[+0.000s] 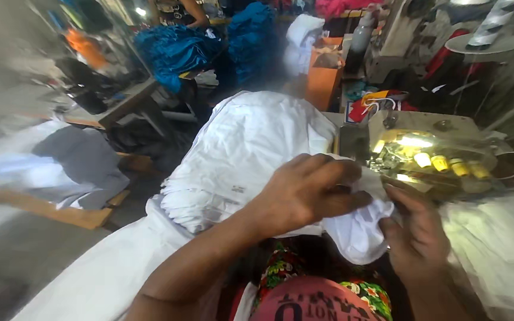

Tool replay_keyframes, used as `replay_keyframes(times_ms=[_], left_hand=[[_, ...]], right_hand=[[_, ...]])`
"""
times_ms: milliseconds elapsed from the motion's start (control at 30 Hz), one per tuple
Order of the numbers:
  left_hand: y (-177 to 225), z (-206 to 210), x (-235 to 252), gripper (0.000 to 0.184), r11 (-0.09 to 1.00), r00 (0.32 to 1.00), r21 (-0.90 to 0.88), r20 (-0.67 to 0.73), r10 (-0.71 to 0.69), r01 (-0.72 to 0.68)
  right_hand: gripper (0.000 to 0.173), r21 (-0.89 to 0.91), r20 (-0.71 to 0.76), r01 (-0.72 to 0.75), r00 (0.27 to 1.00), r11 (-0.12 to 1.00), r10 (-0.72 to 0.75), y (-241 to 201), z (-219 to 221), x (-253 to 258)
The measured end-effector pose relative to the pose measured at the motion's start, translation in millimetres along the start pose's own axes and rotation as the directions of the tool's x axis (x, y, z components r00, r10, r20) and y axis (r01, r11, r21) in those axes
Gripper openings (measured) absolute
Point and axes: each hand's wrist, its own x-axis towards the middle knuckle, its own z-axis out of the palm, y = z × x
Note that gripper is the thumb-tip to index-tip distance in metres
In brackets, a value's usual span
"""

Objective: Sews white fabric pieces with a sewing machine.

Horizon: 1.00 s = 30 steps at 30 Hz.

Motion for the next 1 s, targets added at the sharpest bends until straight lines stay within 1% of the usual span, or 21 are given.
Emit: replay_keyframes(times_ms=[100, 133, 167, 200, 233, 267, 300, 333, 400, 433, 467, 533, 567, 600, 667, 700, 767, 833, 900, 933, 1000], left_hand=[[-23, -7, 9, 0.015, 0.955, 0.987, -0.256, -0.003, -0.158, 0.152], [-39, -20, 11, 0.017, 0.926, 0.971, -0.312, -0.040, -0.234, 0.211], [-55, -39, 11, 0.021, 0.900, 0.934, -0.343, -0.137, -0.330, 0.268], [-67, -62, 10, 0.025, 0.859, 0.836, -0.380, -0.293, -0.464, 0.343], [-76, -89, 5, 0.026, 0.788, 0.661, -0.462, -0.447, -0.603, 0.407], [-84, -120, -10, 0.030, 0.709, 0.469, -0.541, -0.532, -0.705, 0.451], [-93, -151, -40, 0.039, 0.667, 0.358, -0.590, -0.565, -0.743, 0.454], [-102, -178, -77, 0.047, 0.659, 0.298, -0.591, -0.596, -0.746, 0.466], [-103, -212, -148, 0.054, 0.633, 0.219, -0.524, -0.645, -0.732, 0.570], [-103, -224, -179, 0.053, 0.621, 0.203, -0.483, -0.665, -0.719, 0.618], [-103, -232, -206, 0.049, 0.593, 0.158, -0.452, -0.692, -0.704, 0.666], [-97, -236, -250, 0.038, 0.455, 0.027, -0.412, -0.717, -0.697, 0.789], [-92, -228, -258, 0.036, 0.411, 0.033, -0.371, -0.708, -0.705, 0.833], [-90, -216, -260, 0.035, 0.377, 0.066, -0.312, -0.688, -0.723, 0.872], [-92, -183, -238, 0.034, 0.330, 0.161, -0.200, -0.578, -0.800, 0.922], [-92, -161, -219, 0.032, 0.333, 0.245, -0.130, -0.446, -0.861, 0.934], [-84, -106, -172, 0.029, 0.375, 0.377, 0.053, -0.035, -0.925, 0.925], [-74, -33, -144, 0.036, 0.556, 0.475, 0.234, 0.326, -0.818, 0.798], [-66, 31, -140, 0.047, 0.733, 0.559, 0.285, 0.498, -0.663, 0.617], [-62, 50, -137, 0.039, 0.770, 0.597, 0.277, 0.501, -0.626, 0.575], [-52, 56, -118, 0.022, 0.736, 0.655, 0.189, 0.351, -0.669, 0.650]], right_hand=[[0.035, 0.106, -0.074, -0.154, 0.984, 0.982, 0.163, 27, -1, -5], [0.037, 0.113, -0.100, -0.202, 0.972, 0.973, 0.214, 35, -3, -7], [0.039, 0.113, -0.096, -0.262, 0.957, 0.959, 0.273, 43, -5, -11], [0.041, 0.105, -0.070, -0.328, 0.939, 0.939, 0.336, 50, -6, -15], [0.041, 0.088, -0.035, -0.383, 0.921, 0.919, 0.388, 55, -5, -19], [0.041, 0.065, -0.006, -0.412, 0.911, 0.909, 0.413, 62, -3, -26], [0.039, 0.055, 0.018, -0.419, 0.908, 0.906, 0.419, 69, -1, -33], [0.034, 0.064, 0.031, -0.422, 0.907, 0.904, 0.421, 76, 1, -40], [0.027, 0.080, 0.076, -0.456, 0.890, 0.886, 0.450, 87, 5, -49], [0.028, 0.063, 0.121, -0.475, 0.877, 0.878, 0.466, 91, 7, -51], [0.030, 0.035, 0.172, -0.495, 0.859, 0.868, 0.482, 94, 11, -52], [0.036, -0.014, 0.278, -0.531, 0.812, 0.847, 0.514, 99, 26, -48], [0.039, -0.035, 0.322, -0.545, 0.787, 0.838, 0.525, 102, 36, -44], [0.043, -0.071, 0.361, -0.546, 0.766, 0.835, 0.532, 106, 47, -40], [0.054, -0.205, 0.453, -0.505, 0.710, 0.838, 0.539, 113, 70, -26], [0.057, -0.290, 0.502, -0.474, 0.665, 0.832, 0.554, 116, 81, -18], [0.045, -0.428, 0.551, -0.370, 0.616, 0.825, 0.563, 123, 104, -10], [0.025, -0.441, 0.511, -0.326, 0.675, 0.836, 0.532, 124, 119, -11], [0.018, -0.337, 0.408, -0.350, 0.783, 0.874, 0.470, 112, 118, -6], [0.016, -0.246, 0.343, -0.359, 0.837, 0.900, 0.427, 103, 111, -1], [0.016, -0.011, 0.215, -0.327, 0.922, 0.945, 0.322, 90, 89, 6]])
